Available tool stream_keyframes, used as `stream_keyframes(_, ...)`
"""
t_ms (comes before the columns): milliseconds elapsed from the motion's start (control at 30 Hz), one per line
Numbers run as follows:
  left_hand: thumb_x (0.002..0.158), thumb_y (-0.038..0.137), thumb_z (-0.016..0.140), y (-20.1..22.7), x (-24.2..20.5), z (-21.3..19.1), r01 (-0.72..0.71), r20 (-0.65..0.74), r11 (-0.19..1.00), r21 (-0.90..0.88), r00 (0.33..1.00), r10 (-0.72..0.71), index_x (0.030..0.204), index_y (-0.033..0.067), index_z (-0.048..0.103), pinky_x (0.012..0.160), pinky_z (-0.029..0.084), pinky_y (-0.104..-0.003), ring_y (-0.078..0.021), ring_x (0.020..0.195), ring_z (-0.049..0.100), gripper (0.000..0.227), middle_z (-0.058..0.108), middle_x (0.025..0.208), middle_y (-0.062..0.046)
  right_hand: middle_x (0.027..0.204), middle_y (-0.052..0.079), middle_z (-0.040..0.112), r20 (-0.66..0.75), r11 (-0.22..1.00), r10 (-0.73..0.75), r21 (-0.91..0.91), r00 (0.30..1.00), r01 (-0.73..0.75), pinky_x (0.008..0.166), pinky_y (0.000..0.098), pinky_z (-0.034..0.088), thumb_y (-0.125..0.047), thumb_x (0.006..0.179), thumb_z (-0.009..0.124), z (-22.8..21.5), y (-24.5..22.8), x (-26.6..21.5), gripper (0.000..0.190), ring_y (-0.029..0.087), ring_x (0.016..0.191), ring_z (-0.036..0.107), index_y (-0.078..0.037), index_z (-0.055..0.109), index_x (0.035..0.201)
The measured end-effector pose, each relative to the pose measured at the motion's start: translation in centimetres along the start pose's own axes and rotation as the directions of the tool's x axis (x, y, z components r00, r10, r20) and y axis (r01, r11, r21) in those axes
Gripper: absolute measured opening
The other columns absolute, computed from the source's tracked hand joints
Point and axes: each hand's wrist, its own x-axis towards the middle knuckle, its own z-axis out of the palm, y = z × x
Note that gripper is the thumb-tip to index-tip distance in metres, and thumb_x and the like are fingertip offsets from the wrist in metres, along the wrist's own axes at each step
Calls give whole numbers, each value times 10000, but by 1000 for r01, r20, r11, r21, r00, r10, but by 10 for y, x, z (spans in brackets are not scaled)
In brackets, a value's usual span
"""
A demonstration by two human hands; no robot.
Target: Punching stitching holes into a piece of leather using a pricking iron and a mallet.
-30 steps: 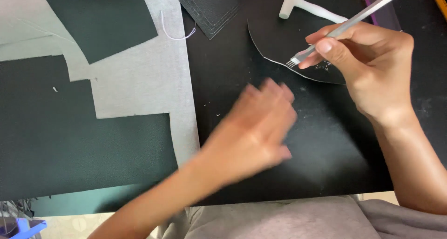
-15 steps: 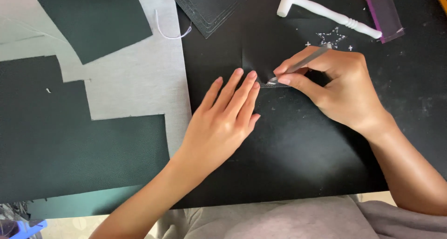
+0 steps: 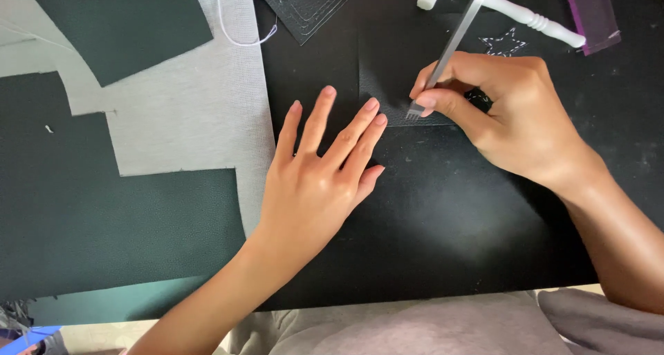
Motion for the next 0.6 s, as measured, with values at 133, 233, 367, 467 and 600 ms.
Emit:
stream_keyframes(133, 957, 402, 903, -2, 1, -1, 20, -24, 1000, -8, 1000, -20, 1362, 176, 719, 1089, 523, -580, -381, 1376, 526, 499, 607, 1464, 72, 1016, 108, 747, 12, 997, -47, -60, 999, 47, 765, 281, 512, -43, 1068, 670, 2, 2, 0, 187, 168, 763, 662, 9, 656, 889)
stream_keyframes(233, 965, 392, 892, -2, 1, -2, 28, -27, 1000, -14, 999, -29, 1348, 182, 732, 1084, 522, -585, -387, 1381, 508, 465, 617, 1456, 80, 992, 90, 745, 23, 995, -49, -88, 999, 51, 730, 278, 481, -39, 1075, 664, 4, 2, -1, 208, 155, 741, 637, 0, 627, 874)
stream_keyframes(367, 990, 389, 859, -3, 2, -4, 33, -6, 999, -21, 999, -33, 1353, 185, 729, 1076, 520, -589, -403, 1390, 492, 437, 604, 1470, 86, 983, 92, 745, 28, 993, -62, -102, 998, 65, 707, 286, 446, -17, 1077, 665, 6, 3, -1, 243, 160, 703, 575, -1, 587, 847)
stream_keyframes(467, 991, 395, 867, -3, 2, -5, 36, -4, 999, -26, 999, -36, 1363, 183, 718, 1075, 528, -588, -401, 1394, 486, 454, 606, 1469, 87, 990, 75, 753, 28, 993, -41, -110, 999, 44, 656, 277, 422, -19, 1076, 662, 6, -1, 0, 245, 154, 628, 499, -2, 600, 840)
stream_keyframes(600, 996, 400, 861, -3, 2, -5, 37, 3, 999, -23, 999, -36, 1368, 185, 717, 1075, 528, -584, -404, 1395, 484, 454, 599, 1476, 85, 979, 83, 755, 33, 993, -45, -105, 998, 48, 655, 267, 440, -17, 1074, 665, 6, -2, 0, 240, 144, 644, 555, -1, 611, 841)
